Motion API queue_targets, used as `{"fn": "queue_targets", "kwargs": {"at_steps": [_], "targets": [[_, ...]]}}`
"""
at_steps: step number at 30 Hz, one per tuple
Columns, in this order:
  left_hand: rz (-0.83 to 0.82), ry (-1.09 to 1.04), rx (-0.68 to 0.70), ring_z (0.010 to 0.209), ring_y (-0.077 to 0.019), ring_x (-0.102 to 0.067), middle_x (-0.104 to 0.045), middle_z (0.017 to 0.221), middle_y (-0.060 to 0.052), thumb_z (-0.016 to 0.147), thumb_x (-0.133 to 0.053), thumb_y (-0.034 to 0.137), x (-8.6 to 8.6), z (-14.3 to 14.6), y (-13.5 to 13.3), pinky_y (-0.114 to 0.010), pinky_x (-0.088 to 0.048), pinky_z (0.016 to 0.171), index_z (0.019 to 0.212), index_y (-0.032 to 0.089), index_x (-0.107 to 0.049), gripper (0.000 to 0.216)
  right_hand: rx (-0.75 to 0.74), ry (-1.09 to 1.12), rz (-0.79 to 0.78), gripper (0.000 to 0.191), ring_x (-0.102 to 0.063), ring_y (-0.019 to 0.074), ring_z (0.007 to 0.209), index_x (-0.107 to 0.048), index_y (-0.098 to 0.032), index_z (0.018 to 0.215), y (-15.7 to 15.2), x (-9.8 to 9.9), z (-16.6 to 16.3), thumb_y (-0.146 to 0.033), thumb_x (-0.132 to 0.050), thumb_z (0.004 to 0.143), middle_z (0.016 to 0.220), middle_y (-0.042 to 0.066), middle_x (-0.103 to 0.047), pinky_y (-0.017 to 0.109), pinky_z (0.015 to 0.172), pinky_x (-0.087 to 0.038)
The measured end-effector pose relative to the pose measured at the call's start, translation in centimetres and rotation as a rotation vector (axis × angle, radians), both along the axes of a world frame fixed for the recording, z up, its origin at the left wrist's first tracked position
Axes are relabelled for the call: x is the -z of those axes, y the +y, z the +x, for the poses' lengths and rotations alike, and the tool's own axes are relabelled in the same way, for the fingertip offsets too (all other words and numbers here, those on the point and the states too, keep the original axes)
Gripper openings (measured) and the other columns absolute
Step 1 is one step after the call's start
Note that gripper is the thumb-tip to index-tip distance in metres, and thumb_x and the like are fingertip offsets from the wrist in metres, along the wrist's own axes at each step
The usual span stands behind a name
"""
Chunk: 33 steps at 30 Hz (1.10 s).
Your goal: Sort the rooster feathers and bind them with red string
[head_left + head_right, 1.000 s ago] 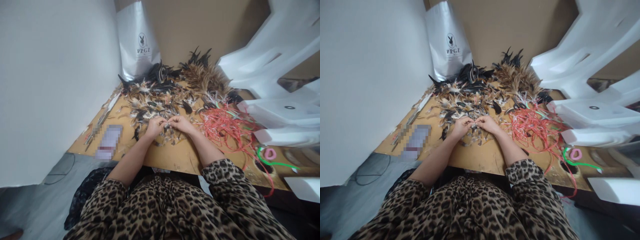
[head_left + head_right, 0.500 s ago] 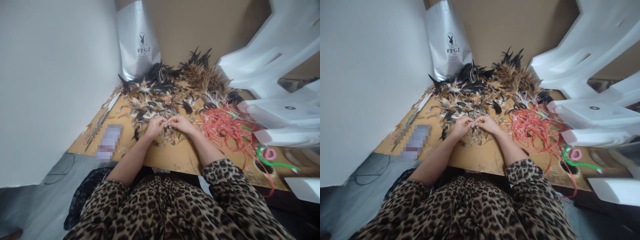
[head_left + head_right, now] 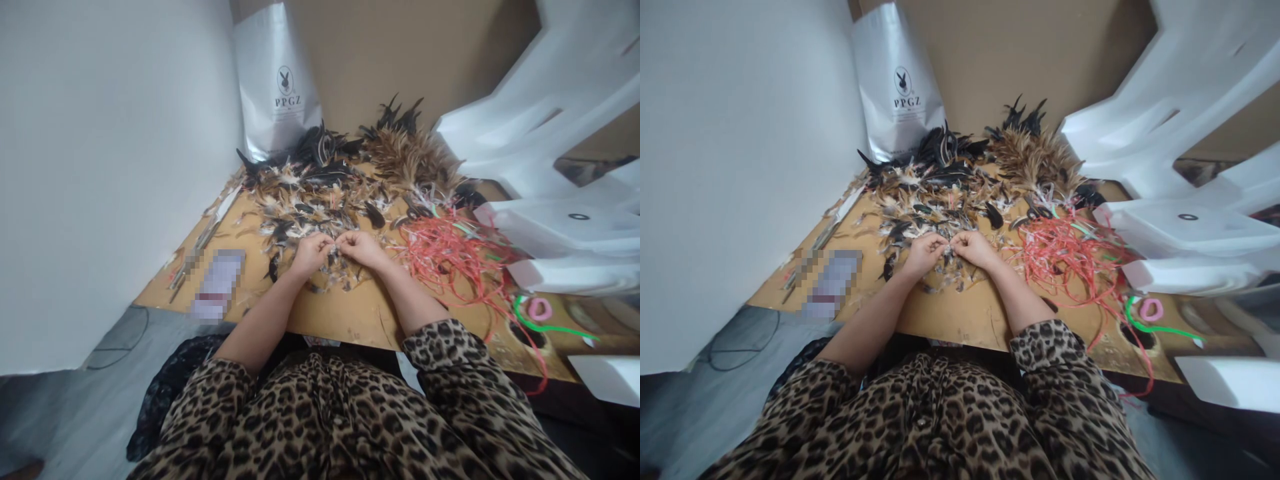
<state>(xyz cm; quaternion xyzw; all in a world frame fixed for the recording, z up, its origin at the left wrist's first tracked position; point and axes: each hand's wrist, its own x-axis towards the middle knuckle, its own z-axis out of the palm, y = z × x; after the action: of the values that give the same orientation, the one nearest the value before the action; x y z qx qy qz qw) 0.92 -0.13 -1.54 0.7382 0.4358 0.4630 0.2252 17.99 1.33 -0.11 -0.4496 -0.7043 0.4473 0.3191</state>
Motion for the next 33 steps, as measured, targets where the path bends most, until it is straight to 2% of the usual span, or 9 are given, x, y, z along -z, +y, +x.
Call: {"fn": "queue_targets", "kwargs": {"at_steps": [3, 7, 11, 18, 23, 25, 29, 33], "targets": [[-0.047, -0.039, -0.019, 0.064, -0.0107, -0.055, -0.060, 0.069, -0.001, 0.073, -0.057, 0.013, 0.3, 0.0, 0.2, -0.023, -0.045, 0.062, 0.073, 0.017, -0.064, 0.008, 0.047, -0.099, 0.142, 0.014, -0.047, 0.0080, 0.052, -0.062, -0.014, 0.072, -0.4, -0.4, -0.3, -0.027, -0.055, 0.069, 0.059, -0.001, -0.057, 0.020, 0.051, -0.035], [-0.141, -0.103, -0.052, 0.062, -0.0106, -0.057, -0.063, 0.067, -0.001, 0.072, -0.058, 0.016, 0.7, 0.0, 0.3, -0.023, -0.046, 0.059, 0.070, 0.017, -0.064, 0.006, 0.109, -0.165, 0.219, 0.008, -0.047, 0.0086, 0.051, -0.059, -0.016, 0.071, -0.6, -0.4, -0.3, -0.022, -0.054, 0.068, 0.058, -0.002, -0.056, 0.020, 0.051, -0.036], [-0.296, -0.229, -0.055, 0.062, -0.0120, -0.061, -0.064, 0.065, -0.001, 0.073, -0.059, 0.020, 0.7, 0.1, 0.2, -0.023, -0.047, 0.057, 0.072, 0.016, -0.062, 0.005, 0.205, -0.180, 0.203, 0.008, -0.049, 0.0101, 0.050, -0.057, -0.018, 0.073, -0.3, 0.0, 0.2, -0.021, -0.053, 0.068, 0.057, -0.002, -0.058, 0.021, 0.050, -0.035], [-0.622, -0.508, -0.067, 0.053, -0.0108, -0.062, -0.062, 0.057, -0.001, 0.069, -0.065, 0.019, -0.9, 0.5, -0.2, -0.018, -0.046, 0.048, 0.072, 0.012, -0.056, 0.012, 0.201, -0.066, 0.146, 0.007, -0.052, 0.0102, 0.047, -0.054, -0.019, 0.075, -0.5, -0.2, 0.2, -0.025, -0.053, 0.071, 0.062, -0.001, -0.062, 0.022, 0.049, -0.038], [-0.861, -0.715, 0.122, 0.057, -0.0106, -0.064, -0.067, 0.070, -0.006, 0.071, -0.067, 0.036, -1.5, 0.1, -0.1, -0.015, -0.044, 0.046, 0.082, 0.011, -0.058, 0.029, 0.195, 0.036, 0.260, 0.009, -0.055, 0.0113, 0.056, -0.053, -0.019, 0.079, -1.1, -0.7, -0.3, -0.027, -0.051, 0.076, 0.069, 0.001, -0.062, 0.023, 0.056, -0.041], [-0.937, -0.783, 0.198, 0.057, -0.0095, -0.063, -0.066, 0.070, -0.006, 0.069, -0.070, 0.035, -1.5, 0.0, -0.2, -0.014, -0.043, 0.045, 0.082, 0.010, -0.060, 0.029, 0.203, 0.006, 0.340, 0.009, -0.055, 0.0118, 0.061, -0.055, -0.019, 0.079, -1.3, -0.9, -0.5, -0.027, -0.051, 0.076, 0.071, 0.001, -0.061, 0.024, 0.060, -0.041], [-0.984, -0.832, 0.245, 0.057, -0.0081, -0.062, -0.064, 0.066, -0.003, 0.061, -0.076, 0.022, -1.5, 0.0, -0.4, -0.013, -0.043, 0.047, 0.080, 0.010, -0.059, 0.028, 0.178, -0.027, 0.408, 0.010, -0.054, 0.0121, 0.066, -0.057, -0.018, 0.078, -1.5, -1.0, -0.7, -0.027, -0.052, 0.076, 0.072, 0.001, -0.060, 0.024, 0.065, -0.041], [-0.861, -0.768, 0.129, 0.049, -0.0064, -0.056, -0.060, 0.058, 0.001, 0.058, -0.076, 0.020, -1.6, 0.2, -0.4, -0.015, -0.039, 0.043, 0.081, 0.012, -0.057, 0.030, 0.190, 0.041, 0.318, 0.014, -0.053, 0.0126, 0.066, -0.059, -0.018, 0.079, -1.3, -0.6, -0.8, -0.030, -0.054, 0.075, 0.073, 0.002, -0.061, 0.025, 0.066, -0.042]]}}
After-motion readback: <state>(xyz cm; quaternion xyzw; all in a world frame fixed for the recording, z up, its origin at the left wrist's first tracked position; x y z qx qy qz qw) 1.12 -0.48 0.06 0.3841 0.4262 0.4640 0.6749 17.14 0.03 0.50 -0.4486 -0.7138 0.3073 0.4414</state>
